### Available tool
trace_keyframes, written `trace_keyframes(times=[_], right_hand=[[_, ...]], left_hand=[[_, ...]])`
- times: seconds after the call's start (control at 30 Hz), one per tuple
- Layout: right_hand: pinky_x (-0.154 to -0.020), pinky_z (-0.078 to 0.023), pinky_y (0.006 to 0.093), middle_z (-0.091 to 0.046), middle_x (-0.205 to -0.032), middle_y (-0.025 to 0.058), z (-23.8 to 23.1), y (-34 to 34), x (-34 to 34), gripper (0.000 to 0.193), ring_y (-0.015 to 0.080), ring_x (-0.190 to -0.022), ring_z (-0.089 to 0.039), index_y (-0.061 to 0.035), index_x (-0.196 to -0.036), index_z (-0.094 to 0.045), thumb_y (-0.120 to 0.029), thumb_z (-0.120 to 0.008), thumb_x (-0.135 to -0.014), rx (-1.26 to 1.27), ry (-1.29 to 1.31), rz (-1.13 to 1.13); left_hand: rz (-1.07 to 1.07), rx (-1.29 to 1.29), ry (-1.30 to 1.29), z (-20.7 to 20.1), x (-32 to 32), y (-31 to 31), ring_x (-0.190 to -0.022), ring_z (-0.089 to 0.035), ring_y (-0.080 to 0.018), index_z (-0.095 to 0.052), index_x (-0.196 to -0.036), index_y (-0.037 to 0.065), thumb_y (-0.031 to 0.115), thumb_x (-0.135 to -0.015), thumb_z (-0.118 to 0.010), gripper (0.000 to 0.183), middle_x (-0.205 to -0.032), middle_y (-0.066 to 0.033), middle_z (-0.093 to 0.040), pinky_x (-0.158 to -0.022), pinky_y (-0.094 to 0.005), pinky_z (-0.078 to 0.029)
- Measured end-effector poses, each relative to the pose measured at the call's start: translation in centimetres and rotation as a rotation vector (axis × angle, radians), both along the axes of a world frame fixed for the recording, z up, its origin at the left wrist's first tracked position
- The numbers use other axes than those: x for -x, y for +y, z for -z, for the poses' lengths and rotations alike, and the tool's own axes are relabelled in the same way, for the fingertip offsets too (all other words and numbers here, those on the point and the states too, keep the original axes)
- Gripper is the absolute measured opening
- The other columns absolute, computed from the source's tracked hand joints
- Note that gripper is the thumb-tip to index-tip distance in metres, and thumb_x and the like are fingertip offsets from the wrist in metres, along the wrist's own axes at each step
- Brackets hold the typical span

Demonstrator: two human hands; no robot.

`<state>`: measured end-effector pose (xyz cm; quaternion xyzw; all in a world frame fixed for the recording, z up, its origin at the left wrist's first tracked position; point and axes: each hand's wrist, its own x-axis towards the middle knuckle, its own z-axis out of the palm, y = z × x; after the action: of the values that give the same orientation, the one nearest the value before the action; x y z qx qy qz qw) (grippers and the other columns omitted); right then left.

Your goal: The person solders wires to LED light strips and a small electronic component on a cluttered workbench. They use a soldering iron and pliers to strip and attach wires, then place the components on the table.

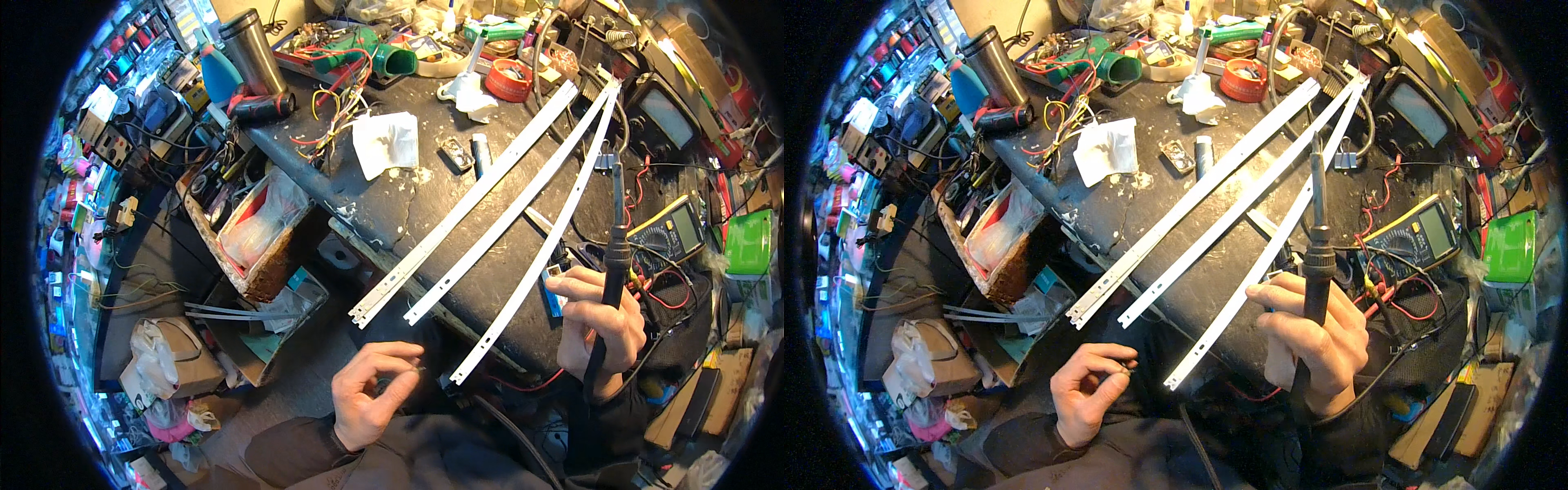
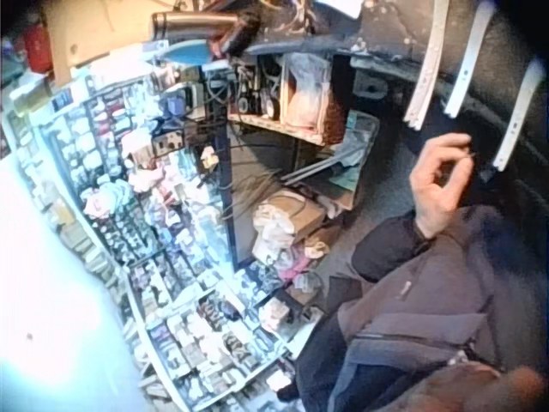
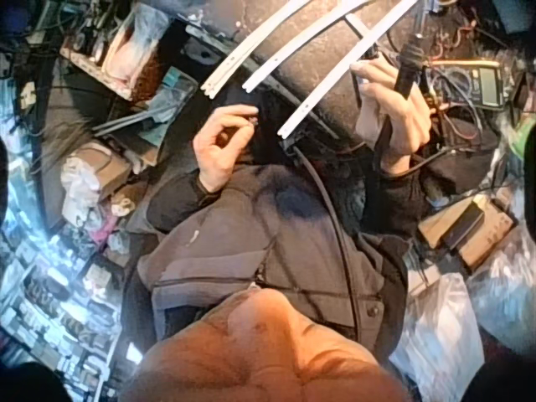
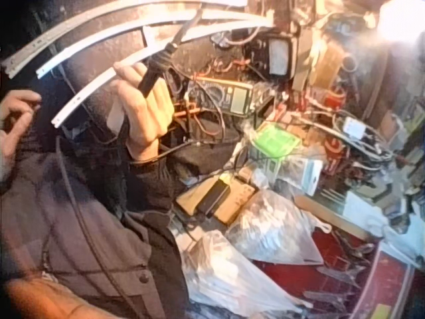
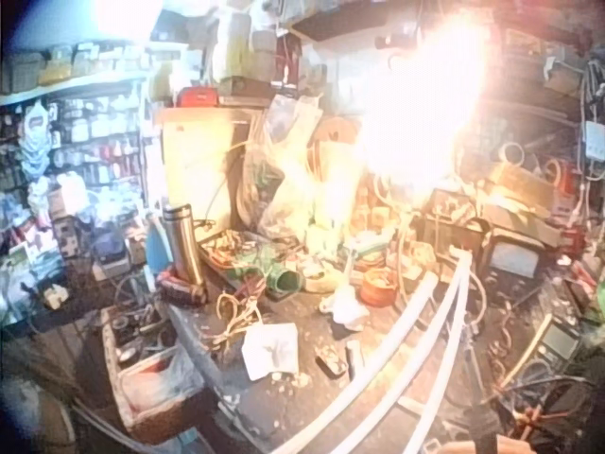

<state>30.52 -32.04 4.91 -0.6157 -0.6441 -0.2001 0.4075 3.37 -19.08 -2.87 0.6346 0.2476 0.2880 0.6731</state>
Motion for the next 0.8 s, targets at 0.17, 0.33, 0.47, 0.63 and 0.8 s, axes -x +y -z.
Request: trace_keyframes(times=[0.17,0.33,0.47,0.63,0.8], right_hand=[[-0.073,-0.065,0.0433,-0.081,-0.092,0.0190,0.3,0.0,-0.1,0.017,0.0354,-0.081,-0.080,-0.0043,-0.098,-0.059,0.003,-0.074,-0.096,-0.012,0.009,-0.018],[-0.081,-0.064,0.0448,-0.083,-0.108,0.0176,-0.1,-1.0,-0.7,0.017,0.0345,-0.096,-0.080,-0.0038,-0.097,-0.076,-0.015,-0.074,-0.085,0.041,0.076,-0.037],[-0.079,-0.063,0.0389,-0.082,-0.107,0.0141,-0.3,-1.2,-0.7,0.015,0.0316,-0.099,-0.080,-0.0045,-0.099,-0.075,-0.008,-0.076,-0.085,0.074,0.049,-0.022],[-0.081,-0.063,0.0396,-0.082,-0.112,0.0141,-0.3,-1.1,-0.4,0.016,0.0316,-0.099,-0.080,-0.0047,-0.105,-0.073,-0.007,-0.073,-0.090,0.067,0.055,-0.043],[-0.079,-0.066,0.0408,-0.084,-0.108,0.0103,-0.6,-1.3,-0.2,0.021,0.0297,-0.094,-0.081,-0.0090,-0.100,-0.069,-0.002,-0.082,-0.085,0.081,0.048,-0.009]], left_hand=[[-0.132,-0.832,0.160,-0.8,-1.1,1.4,-0.113,-0.077,-0.0315,-0.078,-0.101,0.003,0.000,-0.085,-0.087,0.018,-0.130,-0.0212,-0.076,-0.095,-0.0394,-0.063],[-0.153,-0.779,0.250,-1.4,-3.2,0.8,-0.114,-0.079,-0.0323,-0.080,-0.100,0.003,-0.003,-0.081,-0.089,0.022,-0.138,-0.0236,-0.073,-0.096,-0.0378,-0.064],[-0.162,-0.795,0.267,-2.1,-4.1,0.8,-0.110,-0.080,-0.0338,-0.080,-0.101,0.002,-0.005,-0.081,-0.087,0.022,-0.133,-0.0238,-0.075,-0.090,-0.0376,-0.064],[-0.209,-0.926,0.198,-2.4,-4.3,1.2,-0.097,-0.078,-0.0329,-0.079,-0.107,0.001,0.001,-0.089,-0.086,0.019,-0.118,-0.0163,-0.080,-0.087,-0.0361,-0.062],[-0.089,-0.462,0.179,-2.1,-3.6,1.5,-0.095,-0.078,-0.0214,-0.078,-0.110,-0.002,0.000,-0.095,-0.082,0.016,-0.116,-0.0130,-0.081,-0.087,-0.0322,-0.062]])
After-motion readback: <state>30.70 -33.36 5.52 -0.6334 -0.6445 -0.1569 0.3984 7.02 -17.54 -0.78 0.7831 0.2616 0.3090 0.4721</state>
